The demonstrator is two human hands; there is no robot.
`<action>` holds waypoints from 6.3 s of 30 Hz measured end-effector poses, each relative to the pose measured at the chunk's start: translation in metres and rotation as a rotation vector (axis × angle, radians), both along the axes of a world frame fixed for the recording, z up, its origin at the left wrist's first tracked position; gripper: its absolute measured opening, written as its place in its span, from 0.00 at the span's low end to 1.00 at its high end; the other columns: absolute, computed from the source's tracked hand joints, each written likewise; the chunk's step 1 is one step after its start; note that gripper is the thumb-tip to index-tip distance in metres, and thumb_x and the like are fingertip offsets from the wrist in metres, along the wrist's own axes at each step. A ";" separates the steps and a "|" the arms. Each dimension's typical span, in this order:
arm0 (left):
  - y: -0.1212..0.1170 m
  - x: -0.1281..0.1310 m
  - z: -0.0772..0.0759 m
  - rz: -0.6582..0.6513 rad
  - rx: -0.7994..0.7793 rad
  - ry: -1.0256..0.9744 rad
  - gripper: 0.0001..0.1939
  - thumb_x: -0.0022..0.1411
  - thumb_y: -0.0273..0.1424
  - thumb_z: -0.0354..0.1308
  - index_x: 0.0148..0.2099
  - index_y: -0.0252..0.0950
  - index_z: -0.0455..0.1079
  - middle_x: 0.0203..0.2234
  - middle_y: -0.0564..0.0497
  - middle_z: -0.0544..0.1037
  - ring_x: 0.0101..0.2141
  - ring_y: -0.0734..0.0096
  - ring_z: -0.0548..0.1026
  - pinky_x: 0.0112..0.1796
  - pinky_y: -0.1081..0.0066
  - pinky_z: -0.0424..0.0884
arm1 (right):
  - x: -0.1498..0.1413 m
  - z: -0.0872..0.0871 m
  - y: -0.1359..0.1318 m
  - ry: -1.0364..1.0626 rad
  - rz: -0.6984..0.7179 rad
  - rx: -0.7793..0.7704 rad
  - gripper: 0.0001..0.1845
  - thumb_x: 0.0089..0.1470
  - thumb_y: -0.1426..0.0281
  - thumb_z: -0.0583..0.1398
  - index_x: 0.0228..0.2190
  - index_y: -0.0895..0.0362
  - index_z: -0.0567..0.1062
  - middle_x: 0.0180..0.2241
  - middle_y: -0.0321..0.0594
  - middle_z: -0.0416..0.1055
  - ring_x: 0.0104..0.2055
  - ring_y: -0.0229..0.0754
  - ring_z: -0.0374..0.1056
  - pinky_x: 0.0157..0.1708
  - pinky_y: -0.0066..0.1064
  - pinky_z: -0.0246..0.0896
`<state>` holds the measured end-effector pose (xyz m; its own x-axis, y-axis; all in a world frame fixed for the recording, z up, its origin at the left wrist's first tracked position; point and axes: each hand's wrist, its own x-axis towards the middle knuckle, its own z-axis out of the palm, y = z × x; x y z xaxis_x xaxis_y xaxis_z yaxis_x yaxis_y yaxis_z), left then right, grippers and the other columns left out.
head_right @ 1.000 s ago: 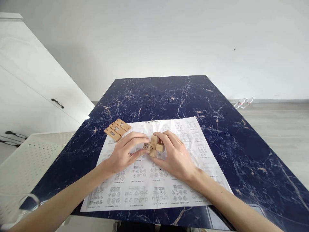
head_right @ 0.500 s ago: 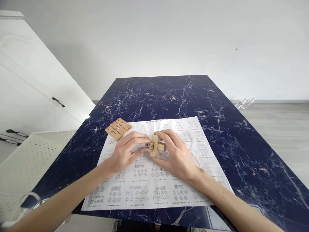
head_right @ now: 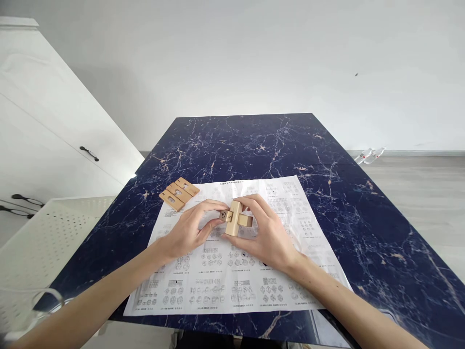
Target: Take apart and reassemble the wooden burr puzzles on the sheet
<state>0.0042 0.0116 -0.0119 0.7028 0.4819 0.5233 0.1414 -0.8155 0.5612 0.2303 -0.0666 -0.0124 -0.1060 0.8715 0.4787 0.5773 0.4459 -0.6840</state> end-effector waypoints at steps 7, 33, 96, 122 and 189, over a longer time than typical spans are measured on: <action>0.000 0.000 -0.001 -0.005 0.106 -0.003 0.09 0.81 0.33 0.56 0.58 0.39 0.65 0.52 0.43 0.84 0.53 0.57 0.85 0.50 0.55 0.85 | 0.001 -0.001 0.001 0.002 0.021 0.046 0.28 0.62 0.57 0.72 0.57 0.51 0.71 0.54 0.51 0.75 0.56 0.58 0.76 0.52 0.53 0.77; 0.001 0.004 0.018 0.127 -0.756 -0.218 0.13 0.75 0.41 0.64 0.51 0.36 0.72 0.45 0.44 0.84 0.43 0.63 0.85 0.45 0.62 0.86 | 0.028 -0.033 0.023 -0.199 -0.291 -0.120 0.29 0.62 0.48 0.66 0.55 0.53 0.76 0.57 0.55 0.69 0.59 0.67 0.66 0.55 0.69 0.71; -0.007 0.008 0.012 0.008 -0.054 -0.253 0.10 0.77 0.32 0.63 0.58 0.44 0.75 0.45 0.49 0.85 0.43 0.65 0.83 0.44 0.64 0.81 | 0.006 0.015 0.004 0.272 -0.161 -0.249 0.23 0.65 0.55 0.62 0.23 0.52 0.67 0.20 0.32 0.62 0.23 0.37 0.56 0.24 0.32 0.52; 0.005 0.004 -0.007 0.418 -0.078 0.234 0.12 0.82 0.37 0.51 0.47 0.39 0.72 0.43 0.46 0.78 0.45 0.56 0.76 0.50 0.52 0.73 | 0.044 -0.008 0.029 -0.225 -0.386 -0.335 0.23 0.72 0.50 0.54 0.41 0.55 0.78 0.24 0.38 0.78 0.19 0.41 0.66 0.21 0.33 0.53; -0.003 0.001 0.002 -0.044 0.412 0.238 0.18 0.76 0.27 0.56 0.30 0.35 0.70 0.19 0.58 0.71 0.17 0.79 0.60 0.21 0.72 0.56 | 0.018 -0.012 0.017 -0.157 0.157 -0.141 0.16 0.74 0.68 0.52 0.48 0.56 0.80 0.41 0.45 0.83 0.33 0.42 0.76 0.33 0.37 0.70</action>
